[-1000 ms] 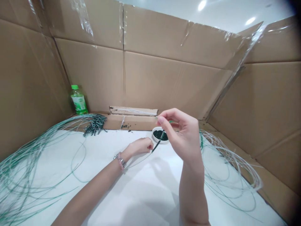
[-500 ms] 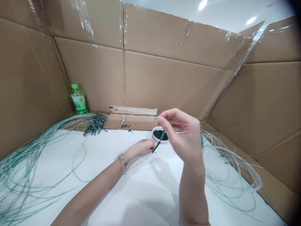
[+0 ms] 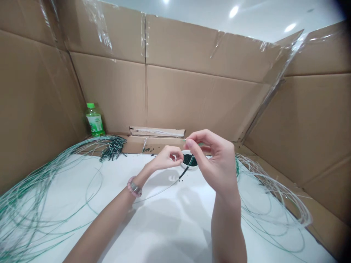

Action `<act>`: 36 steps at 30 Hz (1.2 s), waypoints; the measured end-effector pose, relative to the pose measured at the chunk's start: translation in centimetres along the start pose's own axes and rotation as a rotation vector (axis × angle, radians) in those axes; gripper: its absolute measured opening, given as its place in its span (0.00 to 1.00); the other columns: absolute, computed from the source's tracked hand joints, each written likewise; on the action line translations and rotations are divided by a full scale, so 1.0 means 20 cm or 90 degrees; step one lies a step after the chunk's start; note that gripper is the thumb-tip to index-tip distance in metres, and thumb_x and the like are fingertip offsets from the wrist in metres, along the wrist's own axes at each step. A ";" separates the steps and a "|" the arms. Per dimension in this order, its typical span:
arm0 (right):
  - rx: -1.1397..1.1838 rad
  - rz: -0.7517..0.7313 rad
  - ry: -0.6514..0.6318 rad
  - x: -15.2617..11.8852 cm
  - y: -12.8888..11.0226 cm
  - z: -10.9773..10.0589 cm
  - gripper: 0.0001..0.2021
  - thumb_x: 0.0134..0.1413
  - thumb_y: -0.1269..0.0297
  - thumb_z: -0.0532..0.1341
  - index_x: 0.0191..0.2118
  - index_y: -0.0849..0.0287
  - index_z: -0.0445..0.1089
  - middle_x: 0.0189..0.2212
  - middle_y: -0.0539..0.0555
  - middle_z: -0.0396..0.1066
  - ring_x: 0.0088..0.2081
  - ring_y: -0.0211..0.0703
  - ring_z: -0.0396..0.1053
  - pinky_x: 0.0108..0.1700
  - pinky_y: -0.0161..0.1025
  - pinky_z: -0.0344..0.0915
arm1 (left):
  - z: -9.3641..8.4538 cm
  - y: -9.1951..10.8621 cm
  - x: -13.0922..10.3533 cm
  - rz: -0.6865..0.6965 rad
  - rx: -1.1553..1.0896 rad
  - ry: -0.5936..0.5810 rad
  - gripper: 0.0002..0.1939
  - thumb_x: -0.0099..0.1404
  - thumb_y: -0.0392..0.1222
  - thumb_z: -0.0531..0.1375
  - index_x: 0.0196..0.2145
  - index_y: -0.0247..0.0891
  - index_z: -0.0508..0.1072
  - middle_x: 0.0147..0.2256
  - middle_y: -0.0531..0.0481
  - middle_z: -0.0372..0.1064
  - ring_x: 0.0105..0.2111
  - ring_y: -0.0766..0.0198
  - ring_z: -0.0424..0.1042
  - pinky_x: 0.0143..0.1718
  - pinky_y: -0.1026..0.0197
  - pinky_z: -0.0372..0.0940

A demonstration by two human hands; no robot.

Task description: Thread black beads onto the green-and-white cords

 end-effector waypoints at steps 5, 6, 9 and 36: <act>0.001 -0.006 -0.009 0.00 0.00 0.01 0.04 0.56 0.71 0.60 0.30 0.59 0.69 0.26 0.45 0.72 0.28 0.27 0.72 0.32 0.21 0.68 | -0.06 0.07 0.02 0.054 -0.178 0.068 0.15 0.54 0.47 0.65 0.25 0.32 0.69 0.20 0.53 0.64 0.20 0.73 0.62 0.22 0.70 0.58; 0.001 -0.006 -0.010 0.00 0.00 0.01 0.04 0.56 0.71 0.60 0.30 0.59 0.69 0.26 0.45 0.72 0.28 0.28 0.73 0.32 0.21 0.69 | -0.06 0.10 0.02 0.072 -0.218 0.085 0.17 0.54 0.50 0.65 0.24 0.33 0.68 0.19 0.55 0.61 0.18 0.74 0.59 0.20 0.70 0.57; 0.004 -0.007 -0.011 0.00 0.00 0.01 0.04 0.55 0.71 0.61 0.30 0.59 0.69 0.25 0.45 0.72 0.28 0.28 0.73 0.32 0.22 0.69 | -0.07 0.21 0.01 0.125 -0.324 0.129 0.20 0.52 0.53 0.66 0.22 0.35 0.65 0.18 0.58 0.56 0.15 0.76 0.55 0.16 0.71 0.54; -0.119 -0.216 0.022 -0.09 -0.14 0.13 0.06 0.56 0.78 0.59 0.35 0.60 0.68 0.27 0.49 0.73 0.28 0.33 0.71 0.32 0.30 0.71 | -0.20 0.61 -0.14 0.348 -0.330 0.142 0.04 0.56 0.36 0.66 0.28 0.32 0.75 0.26 0.53 0.66 0.20 0.77 0.67 0.21 0.77 0.66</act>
Point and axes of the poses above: each hand's wrist, its own x-axis towards the middle knuckle, its own z-axis out of the palm, y = z × x, the point moved 6 cm from there along x, towards the middle knuckle
